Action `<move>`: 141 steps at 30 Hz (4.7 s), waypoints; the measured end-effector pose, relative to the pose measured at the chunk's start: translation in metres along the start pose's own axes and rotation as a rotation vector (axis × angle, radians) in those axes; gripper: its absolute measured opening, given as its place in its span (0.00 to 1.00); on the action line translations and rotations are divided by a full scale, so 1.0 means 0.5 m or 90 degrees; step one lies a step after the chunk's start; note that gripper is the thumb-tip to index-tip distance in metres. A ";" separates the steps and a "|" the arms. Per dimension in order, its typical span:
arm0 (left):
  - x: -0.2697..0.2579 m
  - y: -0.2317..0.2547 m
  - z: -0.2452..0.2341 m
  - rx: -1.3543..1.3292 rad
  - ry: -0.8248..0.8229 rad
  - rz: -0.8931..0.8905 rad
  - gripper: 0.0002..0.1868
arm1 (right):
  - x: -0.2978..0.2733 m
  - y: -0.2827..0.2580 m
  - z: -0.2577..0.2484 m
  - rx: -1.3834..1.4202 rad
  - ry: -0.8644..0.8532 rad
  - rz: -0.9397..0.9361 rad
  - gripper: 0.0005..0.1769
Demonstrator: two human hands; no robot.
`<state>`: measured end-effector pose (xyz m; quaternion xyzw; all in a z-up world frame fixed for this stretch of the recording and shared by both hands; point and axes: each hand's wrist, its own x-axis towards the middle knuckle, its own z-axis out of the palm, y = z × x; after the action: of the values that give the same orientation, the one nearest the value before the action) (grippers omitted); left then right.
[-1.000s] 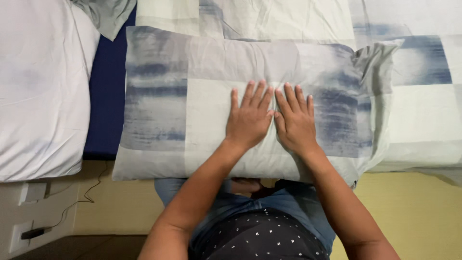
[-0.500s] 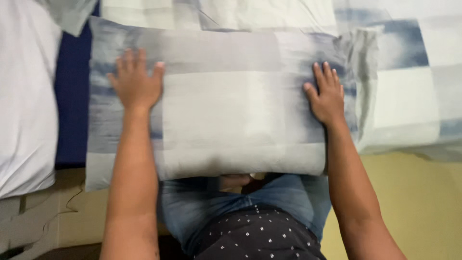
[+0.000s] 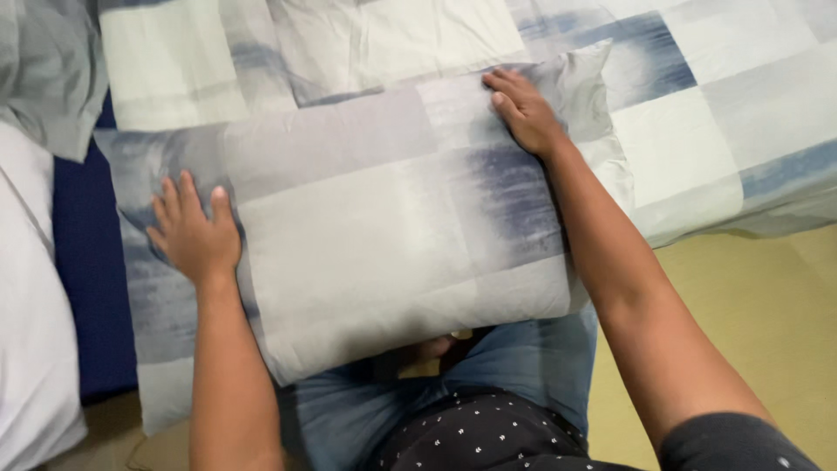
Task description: The person smoothes a pillowcase by hand, repeatedly running their palms over the surface to remove wrinkles while holding the pillow on their lap.
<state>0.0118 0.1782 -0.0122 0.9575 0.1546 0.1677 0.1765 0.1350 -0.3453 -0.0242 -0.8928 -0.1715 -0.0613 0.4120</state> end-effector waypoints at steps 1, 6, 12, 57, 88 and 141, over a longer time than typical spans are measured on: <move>-0.007 -0.008 0.006 0.002 0.004 0.009 0.34 | 0.007 0.008 -0.002 0.003 0.010 0.000 0.27; -0.017 -0.032 0.035 0.016 0.085 0.013 0.33 | 0.029 0.101 -0.020 -0.227 0.002 0.188 0.32; -0.016 -0.046 0.060 0.027 0.126 0.037 0.30 | 0.006 0.265 -0.080 -0.424 0.351 0.258 0.26; 0.005 -0.047 0.052 0.018 0.133 0.094 0.29 | -0.682 0.144 -0.091 -0.041 0.445 0.641 0.34; -0.017 -0.004 0.083 0.029 0.141 -0.022 0.30 | -0.074 -0.140 0.164 -0.357 -0.053 0.031 0.41; 0.131 0.403 0.145 -0.115 -0.159 0.231 0.18 | 0.230 -0.289 0.254 -0.193 -0.134 0.062 0.21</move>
<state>0.1457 0.0014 0.0201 0.9633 -0.0583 0.0901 0.2460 0.1870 -0.1328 0.0250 -0.9535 -0.1587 0.0273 0.2548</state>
